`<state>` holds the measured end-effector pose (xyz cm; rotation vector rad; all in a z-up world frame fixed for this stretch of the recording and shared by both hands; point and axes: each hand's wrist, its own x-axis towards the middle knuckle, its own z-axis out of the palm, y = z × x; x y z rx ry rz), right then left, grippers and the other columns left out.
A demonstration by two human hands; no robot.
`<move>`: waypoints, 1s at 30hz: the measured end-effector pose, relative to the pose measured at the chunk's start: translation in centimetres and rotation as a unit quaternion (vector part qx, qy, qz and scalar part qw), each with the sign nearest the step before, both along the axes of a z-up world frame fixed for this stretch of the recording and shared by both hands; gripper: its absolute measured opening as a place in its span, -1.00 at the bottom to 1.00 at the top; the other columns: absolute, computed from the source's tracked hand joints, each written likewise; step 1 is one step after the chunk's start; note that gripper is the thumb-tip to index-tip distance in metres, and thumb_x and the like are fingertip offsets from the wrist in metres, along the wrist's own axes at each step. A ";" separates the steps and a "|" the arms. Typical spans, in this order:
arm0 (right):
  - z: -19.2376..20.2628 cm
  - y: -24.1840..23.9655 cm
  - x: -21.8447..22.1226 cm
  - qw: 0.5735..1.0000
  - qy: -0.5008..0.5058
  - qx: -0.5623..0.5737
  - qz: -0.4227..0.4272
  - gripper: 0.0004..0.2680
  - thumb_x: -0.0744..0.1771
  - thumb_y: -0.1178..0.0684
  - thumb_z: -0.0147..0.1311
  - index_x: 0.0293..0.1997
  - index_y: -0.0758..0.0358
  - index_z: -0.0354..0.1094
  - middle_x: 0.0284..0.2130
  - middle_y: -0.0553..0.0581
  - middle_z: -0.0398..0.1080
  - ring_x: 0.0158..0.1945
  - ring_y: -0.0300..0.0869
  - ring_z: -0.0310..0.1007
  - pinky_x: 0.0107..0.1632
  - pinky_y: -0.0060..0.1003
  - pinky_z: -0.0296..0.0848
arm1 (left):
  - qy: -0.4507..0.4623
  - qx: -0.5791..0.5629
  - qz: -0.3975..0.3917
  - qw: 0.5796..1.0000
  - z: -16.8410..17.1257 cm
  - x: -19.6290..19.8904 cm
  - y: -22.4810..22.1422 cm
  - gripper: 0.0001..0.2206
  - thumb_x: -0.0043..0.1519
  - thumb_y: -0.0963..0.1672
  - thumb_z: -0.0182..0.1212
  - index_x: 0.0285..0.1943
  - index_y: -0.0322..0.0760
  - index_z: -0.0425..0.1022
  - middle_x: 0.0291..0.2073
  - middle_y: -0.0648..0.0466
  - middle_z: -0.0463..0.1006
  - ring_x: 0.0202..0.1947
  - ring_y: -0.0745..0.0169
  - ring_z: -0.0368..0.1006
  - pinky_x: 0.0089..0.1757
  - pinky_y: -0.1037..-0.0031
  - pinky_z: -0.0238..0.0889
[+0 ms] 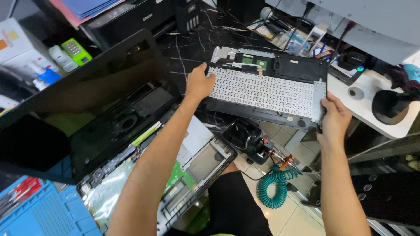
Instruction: The person uses a plastic pry tool to open the casing of a laptop, then removes the keyboard. They proceed to use a screwdriver to unscrew and remove several screws from the internal motherboard.
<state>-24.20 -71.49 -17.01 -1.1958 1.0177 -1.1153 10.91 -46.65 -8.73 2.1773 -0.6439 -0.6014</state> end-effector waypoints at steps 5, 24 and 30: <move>-1.9 -2.1 6.5 0.998 0.032 -0.051 -0.029 -0.78 0.41 0.18 0.16 0.19 0.26 0.61 -0.17 0.08 0.55 -0.13 -0.28 0.58 -0.07 -0.42 0.59 | -0.110 0.015 0.033 0.993 -6.9 8.6 -7.1 -0.39 0.39 0.00 0.22 0.67 -0.13 0.37 0.49 -0.05 0.52 0.50 -0.18 0.39 0.39 -0.02 0.31; -1.9 2.5 13.9 0.936 0.323 -0.115 0.083 -0.56 0.43 -0.06 0.31 0.54 0.08 0.35 -0.35 0.17 0.62 -0.18 -0.02 0.70 -0.10 -0.08 0.59 | -0.241 0.111 0.154 0.952 -7.1 10.2 -9.0 -0.36 0.50 0.07 0.21 0.68 -0.29 0.19 0.55 -0.24 0.33 0.60 -0.33 0.11 0.49 -0.17 -0.11; 0.0 4.7 12.4 0.916 0.314 -0.242 0.057 -0.65 0.48 -0.06 0.29 0.45 0.12 0.36 -0.50 0.17 0.48 -0.33 0.12 0.59 -0.17 0.02 0.47 | -0.262 -0.070 -0.003 0.963 -3.5 2.2 -3.3 -0.40 0.46 -0.03 0.29 0.62 -0.44 0.27 0.46 -0.45 0.35 0.56 -0.54 0.20 0.47 -0.23 0.02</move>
